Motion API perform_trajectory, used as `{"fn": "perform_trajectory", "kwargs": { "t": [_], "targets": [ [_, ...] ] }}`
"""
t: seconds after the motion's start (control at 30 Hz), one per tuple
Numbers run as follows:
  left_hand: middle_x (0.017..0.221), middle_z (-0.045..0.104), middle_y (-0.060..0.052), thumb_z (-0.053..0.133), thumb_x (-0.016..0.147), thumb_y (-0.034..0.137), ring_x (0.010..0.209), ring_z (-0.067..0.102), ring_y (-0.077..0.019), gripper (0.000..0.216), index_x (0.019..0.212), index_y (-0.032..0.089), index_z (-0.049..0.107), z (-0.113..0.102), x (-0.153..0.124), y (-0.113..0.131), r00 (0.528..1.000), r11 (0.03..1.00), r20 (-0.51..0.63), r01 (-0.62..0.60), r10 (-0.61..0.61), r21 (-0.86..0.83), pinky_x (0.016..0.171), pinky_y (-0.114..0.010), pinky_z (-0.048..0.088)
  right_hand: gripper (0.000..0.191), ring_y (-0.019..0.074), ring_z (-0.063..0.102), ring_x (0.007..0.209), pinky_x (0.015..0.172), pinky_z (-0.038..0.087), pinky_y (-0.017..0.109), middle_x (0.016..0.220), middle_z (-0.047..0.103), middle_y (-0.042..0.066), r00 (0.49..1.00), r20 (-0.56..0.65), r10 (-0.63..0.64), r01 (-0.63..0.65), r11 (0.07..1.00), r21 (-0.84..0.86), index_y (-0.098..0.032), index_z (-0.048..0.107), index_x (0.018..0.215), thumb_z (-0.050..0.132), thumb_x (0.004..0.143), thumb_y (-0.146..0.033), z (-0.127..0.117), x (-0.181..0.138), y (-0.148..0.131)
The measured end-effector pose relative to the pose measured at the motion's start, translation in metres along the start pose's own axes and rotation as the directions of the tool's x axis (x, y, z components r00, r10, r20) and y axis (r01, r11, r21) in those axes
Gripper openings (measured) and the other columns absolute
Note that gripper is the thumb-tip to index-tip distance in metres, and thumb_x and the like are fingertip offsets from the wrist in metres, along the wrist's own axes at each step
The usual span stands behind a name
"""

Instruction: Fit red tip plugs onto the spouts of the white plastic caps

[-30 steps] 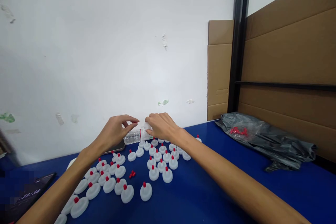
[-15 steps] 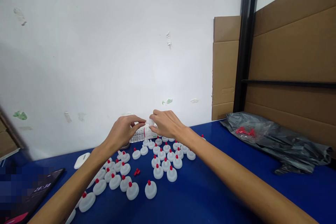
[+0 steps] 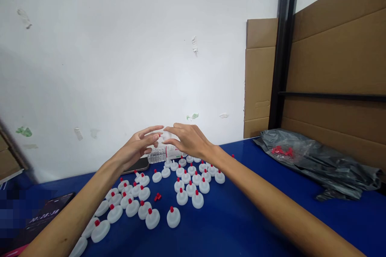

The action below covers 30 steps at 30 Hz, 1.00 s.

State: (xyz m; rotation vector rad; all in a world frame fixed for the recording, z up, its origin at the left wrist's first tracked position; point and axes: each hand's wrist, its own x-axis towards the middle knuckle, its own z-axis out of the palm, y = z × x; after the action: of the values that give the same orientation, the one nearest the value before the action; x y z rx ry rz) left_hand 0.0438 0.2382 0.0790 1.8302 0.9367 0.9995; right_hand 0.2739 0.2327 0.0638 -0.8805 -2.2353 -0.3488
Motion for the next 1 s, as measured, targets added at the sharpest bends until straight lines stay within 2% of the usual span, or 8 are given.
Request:
{"fn": "perform_trajectory", "kwargs": {
  "t": [0.1,0.2,0.4,0.53,0.7,0.8,0.9,1.0],
  "targets": [
    [0.120,0.070,-0.014,0.071,0.082,0.062,0.092,0.066,-0.0227,0.058,0.120,0.018,0.074,0.003,-0.003,0.000,0.994,0.995,0.110,0.035,-0.024,-0.091,0.055,-0.024,0.037,0.032,0.0168,0.065,0.084,0.074,0.045,0.028,0.102,0.074,0.004,1.000,-0.023,-0.003,0.005,0.998,0.063,-0.023,0.063,0.134,0.059,0.105,-0.037,0.000,0.001,-0.005],
    [0.115,0.073,-0.012,0.070,0.083,0.058,0.098,0.065,-0.0251,0.045,0.103,0.019,0.078,0.007,-0.004,0.004,0.989,0.991,0.151,0.031,-0.011,-0.134,0.057,-0.025,0.039,0.028,0.0165,0.067,0.086,0.076,0.046,0.028,0.103,0.076,0.003,0.999,-0.033,0.001,0.003,0.994,0.110,-0.024,0.065,0.131,0.059,0.105,-0.033,0.000,0.002,-0.009],
    [0.102,0.075,-0.008,0.073,0.080,0.043,0.088,0.060,-0.0209,0.028,0.095,0.021,0.081,0.009,-0.003,0.010,0.992,0.993,0.113,-0.044,0.057,-0.112,0.061,-0.027,0.039,0.024,0.0148,0.066,0.081,0.075,0.045,0.026,0.101,0.077,-0.001,0.999,-0.049,0.018,-0.010,0.986,0.166,-0.029,0.066,0.128,0.058,0.106,-0.033,0.002,0.003,-0.014],
    [0.087,0.072,-0.007,0.071,0.082,0.045,0.080,0.058,-0.0186,0.029,0.084,0.018,0.080,0.010,-0.002,0.009,0.994,0.994,0.055,-0.094,0.096,-0.048,0.060,-0.027,0.039,0.023,0.0145,0.067,0.082,0.076,0.045,0.025,0.101,0.078,-0.003,0.999,-0.046,0.023,-0.015,0.983,0.182,-0.031,0.067,0.127,0.057,0.106,-0.033,0.001,0.003,-0.017],
    [0.103,0.076,-0.010,0.065,0.088,0.053,0.094,0.065,-0.0247,0.038,0.095,0.018,0.080,0.013,-0.003,0.016,0.997,0.990,0.036,-0.076,0.072,0.116,0.062,-0.028,0.047,0.027,0.0166,0.070,0.088,0.077,0.046,0.026,0.107,0.078,-0.001,0.997,-0.039,0.061,-0.055,0.986,0.157,-0.031,0.067,0.130,0.060,0.104,-0.034,0.003,0.001,-0.012],
    [0.105,0.077,-0.010,0.070,0.086,0.052,0.098,0.067,-0.0270,0.037,0.101,0.019,0.078,0.018,-0.002,0.021,0.990,0.956,-0.094,-0.076,0.107,0.283,0.071,-0.032,0.051,0.028,0.0187,0.071,0.094,0.080,0.047,0.028,0.114,0.078,0.001,0.992,-0.041,0.117,-0.111,0.986,0.126,-0.030,0.068,0.129,0.064,0.102,-0.033,0.008,-0.001,-0.006],
    [0.098,0.077,-0.007,0.070,0.086,0.048,0.096,0.068,-0.0266,0.029,0.090,0.020,0.076,0.024,-0.002,0.022,0.954,0.884,-0.217,-0.088,0.208,0.459,0.084,-0.036,0.049,0.031,0.0194,0.070,0.091,0.081,0.047,0.029,0.118,0.077,0.005,0.983,-0.038,0.180,-0.176,0.980,0.088,-0.025,0.069,0.128,0.066,0.101,-0.040,0.013,-0.002,0.000],
    [0.088,0.074,-0.007,0.062,0.091,0.041,0.093,0.066,-0.0285,0.026,0.077,0.022,0.071,0.029,-0.002,0.018,0.928,0.795,-0.252,-0.071,0.274,0.602,0.087,-0.039,0.045,0.040,0.0183,0.068,0.076,0.070,0.044,0.028,0.097,0.078,0.004,0.978,0.014,0.209,-0.209,0.976,0.057,-0.023,0.068,0.131,0.062,0.102,-0.049,0.018,-0.002,0.003]
  ]
}}
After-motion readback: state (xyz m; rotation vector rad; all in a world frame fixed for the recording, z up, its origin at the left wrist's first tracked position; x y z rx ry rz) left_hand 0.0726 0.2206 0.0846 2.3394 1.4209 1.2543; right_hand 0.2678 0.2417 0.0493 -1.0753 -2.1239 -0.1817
